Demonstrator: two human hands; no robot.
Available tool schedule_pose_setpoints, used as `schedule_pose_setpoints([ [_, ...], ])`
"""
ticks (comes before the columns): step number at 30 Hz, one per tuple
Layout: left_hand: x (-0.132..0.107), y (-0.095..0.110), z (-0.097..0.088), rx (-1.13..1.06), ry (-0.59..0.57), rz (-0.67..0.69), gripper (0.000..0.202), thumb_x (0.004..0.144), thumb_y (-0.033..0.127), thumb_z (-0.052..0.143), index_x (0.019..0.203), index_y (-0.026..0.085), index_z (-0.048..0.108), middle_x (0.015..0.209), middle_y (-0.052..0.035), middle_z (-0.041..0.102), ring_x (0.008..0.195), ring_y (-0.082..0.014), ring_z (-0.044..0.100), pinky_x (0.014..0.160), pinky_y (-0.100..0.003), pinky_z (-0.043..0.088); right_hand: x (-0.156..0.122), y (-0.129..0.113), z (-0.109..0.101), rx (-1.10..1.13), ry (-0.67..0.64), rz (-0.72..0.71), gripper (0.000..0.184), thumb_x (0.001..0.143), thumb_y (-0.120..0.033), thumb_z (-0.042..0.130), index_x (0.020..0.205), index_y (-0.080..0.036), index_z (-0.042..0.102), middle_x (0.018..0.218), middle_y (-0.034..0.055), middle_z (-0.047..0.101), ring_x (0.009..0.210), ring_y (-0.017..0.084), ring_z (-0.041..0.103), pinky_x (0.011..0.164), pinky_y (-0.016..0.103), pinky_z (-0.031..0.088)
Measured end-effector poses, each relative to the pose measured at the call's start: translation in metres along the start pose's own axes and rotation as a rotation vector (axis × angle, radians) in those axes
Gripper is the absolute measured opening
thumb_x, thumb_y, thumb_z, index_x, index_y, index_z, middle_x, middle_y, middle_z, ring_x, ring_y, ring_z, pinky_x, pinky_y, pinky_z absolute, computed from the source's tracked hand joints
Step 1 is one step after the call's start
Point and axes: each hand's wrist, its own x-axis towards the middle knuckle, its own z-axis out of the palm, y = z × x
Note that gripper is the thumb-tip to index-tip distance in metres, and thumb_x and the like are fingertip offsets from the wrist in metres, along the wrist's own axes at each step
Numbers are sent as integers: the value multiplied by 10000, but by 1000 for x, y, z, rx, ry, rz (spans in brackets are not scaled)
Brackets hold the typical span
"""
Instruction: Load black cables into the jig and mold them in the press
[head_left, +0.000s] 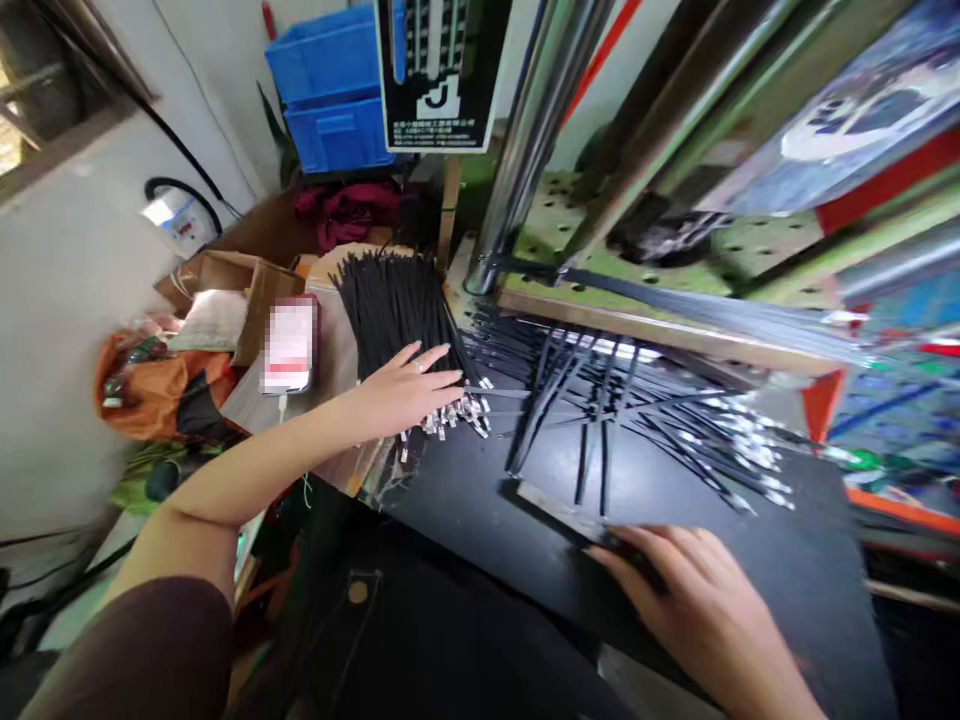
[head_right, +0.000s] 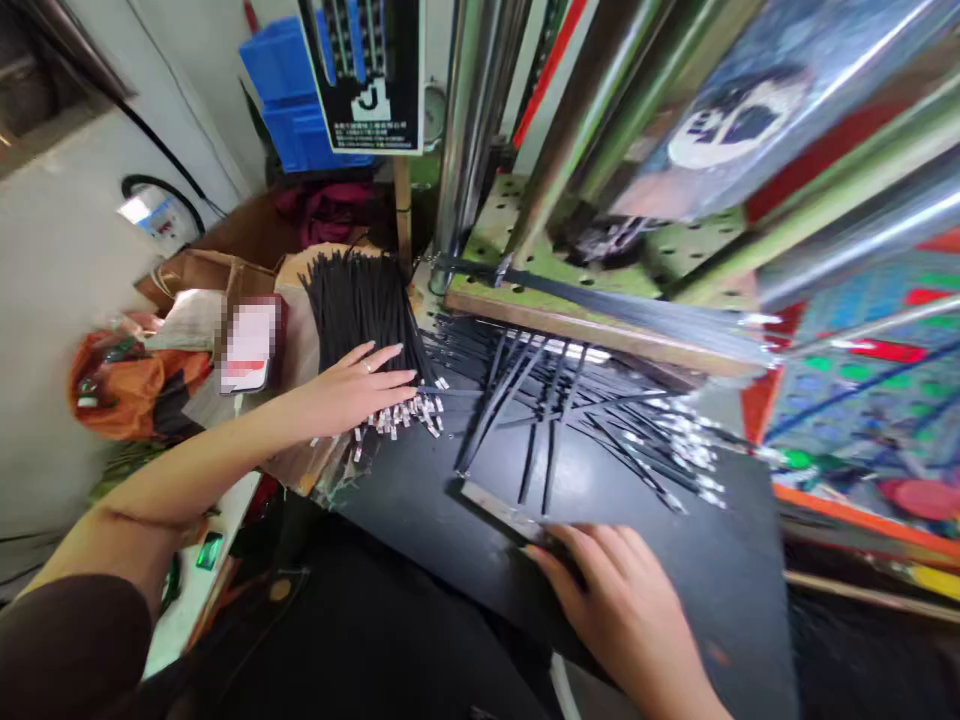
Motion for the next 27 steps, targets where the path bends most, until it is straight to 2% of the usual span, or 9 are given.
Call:
schedule_pose_setpoints([
  [4,-6,-6,1,58,6,-7,392,984,68,495,1341,169,621,1395,-80,634,1416,-334,459,1214,-648,197,97,-19,16,114,-189,-26,303,1008,-388,488,1145,-186,668,1005,115,709,939,234,655,836,355,529],
  [7,-24,-13,6,97,81,-40,319,987,76,502,1220,185,690,1264,-59,711,1351,-298,527,1210,-658,170,172,-23,44,-48,-454,220,368,997,-400,483,1058,-120,713,1133,198,698,1140,322,620,993,450,469],
  [10,-45,-23,9,71,225,-78,306,958,58,548,1143,222,729,1185,-23,747,1298,-279,562,1181,-627,238,227,-29,73,-119,-550,369,429,928,-491,585,917,-82,714,1047,248,701,1071,373,645,906,465,489],
  [14,-56,-30,-6,-58,592,-156,267,984,126,568,1169,236,728,1150,-31,762,1092,-202,672,990,-420,487,257,-52,74,25,-603,357,360,894,-480,616,787,-142,680,792,79,703,755,195,653,649,270,459],
  [16,-50,-23,-17,-160,779,-167,262,1006,148,542,1196,202,714,1180,-53,752,1062,-164,694,942,-348,539,257,-61,58,124,-543,349,370,929,-474,537,782,-158,660,753,23,680,689,139,612,588,235,415],
  [18,-40,-9,-21,-266,829,-123,270,1010,138,531,1217,172,702,1233,-67,731,1128,-148,686,988,-317,549,246,-61,40,282,-510,382,325,909,-439,530,761,-170,638,703,-5,666,627,116,589,549,224,398],
  [22,-36,27,2,-443,500,69,308,968,197,644,1259,101,675,1337,-136,672,1252,-187,641,1091,-323,521,189,-34,21,476,-668,619,110,788,-290,599,800,-197,657,585,-28,669,516,134,617,492,227,426],
  [24,-48,41,19,-549,372,78,405,928,298,718,1264,77,671,1358,-171,650,1261,-219,639,1095,-335,525,149,-16,16,463,-659,649,238,786,-289,598,984,-197,693,606,-25,690,533,160,653,512,245,470],
  [27,-76,53,37,-657,399,-74,336,961,346,671,1225,141,702,1311,-129,688,1197,-208,679,1064,-351,555,93,1,2,303,-579,574,377,820,-290,573,1167,-192,684,718,15,737,596,199,693,582,293,521],
])
